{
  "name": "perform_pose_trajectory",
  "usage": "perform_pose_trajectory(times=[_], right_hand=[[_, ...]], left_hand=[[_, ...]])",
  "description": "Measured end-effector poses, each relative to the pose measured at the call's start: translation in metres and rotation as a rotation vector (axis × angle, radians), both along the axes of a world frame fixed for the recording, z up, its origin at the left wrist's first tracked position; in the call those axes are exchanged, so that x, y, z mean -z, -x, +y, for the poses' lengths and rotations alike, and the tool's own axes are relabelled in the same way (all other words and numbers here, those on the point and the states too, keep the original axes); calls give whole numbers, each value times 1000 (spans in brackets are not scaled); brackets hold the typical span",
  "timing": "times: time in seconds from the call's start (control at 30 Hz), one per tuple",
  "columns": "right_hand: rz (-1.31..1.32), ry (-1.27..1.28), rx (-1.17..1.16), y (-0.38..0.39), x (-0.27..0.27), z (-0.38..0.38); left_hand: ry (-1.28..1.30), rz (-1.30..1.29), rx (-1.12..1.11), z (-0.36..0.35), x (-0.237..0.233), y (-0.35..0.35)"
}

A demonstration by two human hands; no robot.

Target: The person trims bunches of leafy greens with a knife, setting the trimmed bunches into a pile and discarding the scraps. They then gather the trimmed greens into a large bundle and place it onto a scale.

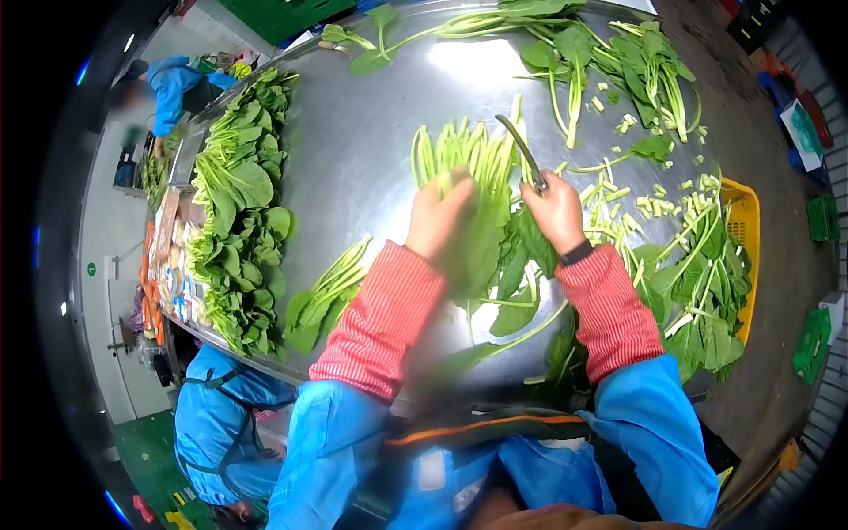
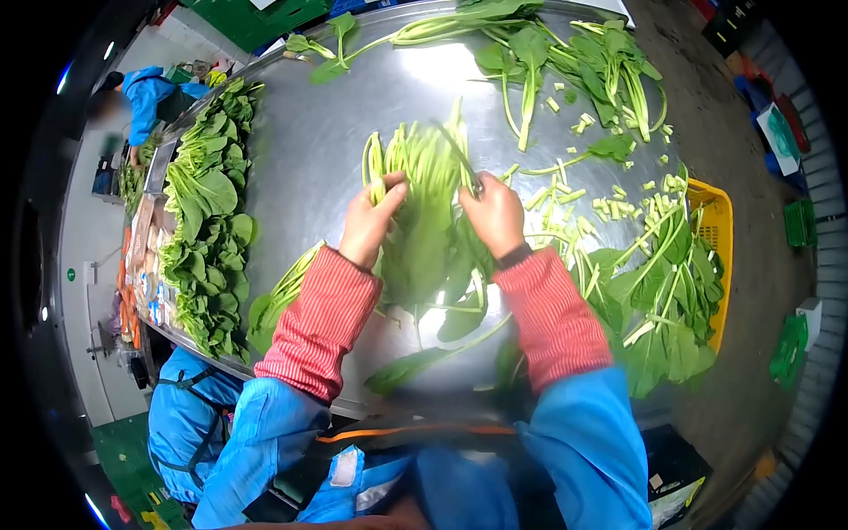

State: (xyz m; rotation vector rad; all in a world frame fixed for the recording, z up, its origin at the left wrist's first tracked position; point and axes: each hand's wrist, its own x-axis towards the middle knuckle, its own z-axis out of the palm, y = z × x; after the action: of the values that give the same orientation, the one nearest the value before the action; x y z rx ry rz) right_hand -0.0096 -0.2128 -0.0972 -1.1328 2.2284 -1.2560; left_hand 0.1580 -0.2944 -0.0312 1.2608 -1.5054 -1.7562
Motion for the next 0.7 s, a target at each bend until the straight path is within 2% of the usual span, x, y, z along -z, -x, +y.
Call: perform_pose_trajectory(times=[0.07, 0.13, 0.17, 0.27, 0.37, 0.43, 0.57, 0.63, 0.7], right_hand=[[-38, 96, 4, -7, -11, 27], [-141, 113, 0, -15, -28, 53], [-41, 145, 14, -18, -25, 63], [-39, 152, -33, -15, -37, 92], [-239, 203, -66, 4, -51, 119], [60, 202, 27, 22, -70, 130], [531, 204, -42, 43, -89, 137], [535, 155, -90, 58, -61, 140], [418, 10, 5, 71, -22, 157]], left_hand=[[130, -35, -10, -3, 12, 20], [113, 24, 85, -1, 10, 37], [104, 52, 135, 1, 9, 44], [110, 79, 325, 14, -4, 55], [65, 106, 422, 32, -21, 59], [-32, 115, 450, 49, -46, 58], [-179, 229, 625, 73, -48, 53], [-238, 210, 617, 79, -48, 46], [-329, 280, 566, 82, -48, 39]])
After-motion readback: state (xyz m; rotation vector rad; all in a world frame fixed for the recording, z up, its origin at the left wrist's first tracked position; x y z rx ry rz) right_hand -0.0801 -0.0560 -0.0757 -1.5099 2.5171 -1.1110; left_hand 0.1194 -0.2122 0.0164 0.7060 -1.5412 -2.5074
